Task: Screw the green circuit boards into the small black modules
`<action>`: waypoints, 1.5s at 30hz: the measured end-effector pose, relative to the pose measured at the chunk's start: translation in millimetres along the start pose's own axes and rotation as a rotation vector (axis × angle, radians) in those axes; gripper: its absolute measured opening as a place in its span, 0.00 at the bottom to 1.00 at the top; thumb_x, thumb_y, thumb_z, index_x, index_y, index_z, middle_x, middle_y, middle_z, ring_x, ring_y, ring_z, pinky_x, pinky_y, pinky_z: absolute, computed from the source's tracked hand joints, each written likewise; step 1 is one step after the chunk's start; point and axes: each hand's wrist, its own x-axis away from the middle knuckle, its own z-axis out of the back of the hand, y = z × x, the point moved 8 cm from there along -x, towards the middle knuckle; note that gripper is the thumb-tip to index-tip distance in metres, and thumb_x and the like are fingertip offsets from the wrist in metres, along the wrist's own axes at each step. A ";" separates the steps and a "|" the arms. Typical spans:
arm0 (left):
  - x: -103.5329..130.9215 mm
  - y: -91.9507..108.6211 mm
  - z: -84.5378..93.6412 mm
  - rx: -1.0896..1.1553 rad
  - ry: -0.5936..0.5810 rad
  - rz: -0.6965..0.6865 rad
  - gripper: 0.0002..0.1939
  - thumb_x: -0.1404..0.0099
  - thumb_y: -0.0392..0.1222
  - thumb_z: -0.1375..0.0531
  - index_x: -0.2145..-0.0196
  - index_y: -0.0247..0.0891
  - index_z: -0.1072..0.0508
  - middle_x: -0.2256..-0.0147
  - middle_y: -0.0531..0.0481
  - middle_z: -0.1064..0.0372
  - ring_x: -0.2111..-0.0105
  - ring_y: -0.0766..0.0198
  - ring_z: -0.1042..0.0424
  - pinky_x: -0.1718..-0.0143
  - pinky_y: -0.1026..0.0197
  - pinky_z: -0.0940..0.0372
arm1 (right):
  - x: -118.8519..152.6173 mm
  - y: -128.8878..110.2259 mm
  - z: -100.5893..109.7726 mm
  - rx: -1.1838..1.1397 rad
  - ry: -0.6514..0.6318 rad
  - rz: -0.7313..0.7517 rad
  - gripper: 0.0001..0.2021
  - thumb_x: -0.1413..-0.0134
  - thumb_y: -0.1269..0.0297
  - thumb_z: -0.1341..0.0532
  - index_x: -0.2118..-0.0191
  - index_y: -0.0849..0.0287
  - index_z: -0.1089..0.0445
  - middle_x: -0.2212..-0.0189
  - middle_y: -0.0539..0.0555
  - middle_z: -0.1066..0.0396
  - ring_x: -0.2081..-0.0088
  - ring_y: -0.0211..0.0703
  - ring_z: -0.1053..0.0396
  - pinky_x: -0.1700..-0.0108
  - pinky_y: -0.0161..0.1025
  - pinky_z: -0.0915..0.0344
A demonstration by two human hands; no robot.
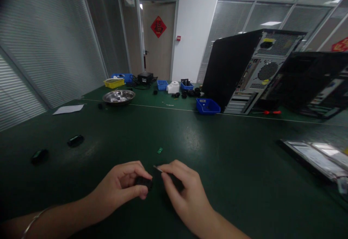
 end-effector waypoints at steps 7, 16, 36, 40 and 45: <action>-1.9 -2.7 3.3 -0.061 -0.010 0.043 0.09 0.38 0.38 0.35 0.60 0.34 0.26 0.66 0.51 0.31 0.67 0.64 0.27 0.63 0.59 0.30 | -13.4 29.9 22.1 0.168 0.143 -0.150 0.10 0.30 0.66 0.54 0.59 0.58 0.37 0.72 0.51 0.33 0.73 0.41 0.33 0.70 0.37 0.34; -0.9 -2.8 6.4 -0.107 0.001 0.043 0.12 0.38 0.39 0.35 0.57 0.33 0.27 0.64 0.49 0.28 0.65 0.62 0.28 0.61 0.57 0.31 | -67.7 35.9 -12.5 0.409 -0.244 -0.040 0.11 0.35 0.65 0.39 0.49 0.60 0.31 0.50 0.56 0.29 0.53 0.49 0.28 0.52 0.51 0.30; -0.1 -1.2 1.7 0.081 -0.052 0.025 0.16 0.44 0.31 0.33 0.61 0.36 0.35 0.61 0.48 0.26 0.65 0.62 0.26 0.63 0.58 0.31 | -19.5 7.0 -13.3 -0.150 -0.125 -0.218 0.09 0.38 0.59 0.40 0.60 0.60 0.31 0.65 0.51 0.33 0.77 0.33 0.35 0.79 0.31 0.37; -2.7 -0.9 0.6 0.118 -0.051 0.013 0.14 0.44 0.30 0.33 0.64 0.35 0.33 0.62 0.48 0.26 0.66 0.65 0.27 0.66 0.62 0.33 | -16.2 15.1 -19.8 -0.307 -0.131 -0.272 0.13 0.40 0.55 0.40 0.59 0.60 0.30 0.69 0.49 0.34 0.83 0.27 0.42 0.85 0.27 0.43; -6.3 -4.5 5.0 0.132 -0.015 0.004 0.12 0.44 0.30 0.33 0.63 0.35 0.31 0.66 0.52 0.27 0.67 0.67 0.28 0.66 0.63 0.34 | -16.1 20.5 -21.8 -0.397 -0.106 -0.302 0.13 0.43 0.54 0.37 0.62 0.60 0.31 0.68 0.48 0.36 0.84 0.24 0.43 0.85 0.26 0.42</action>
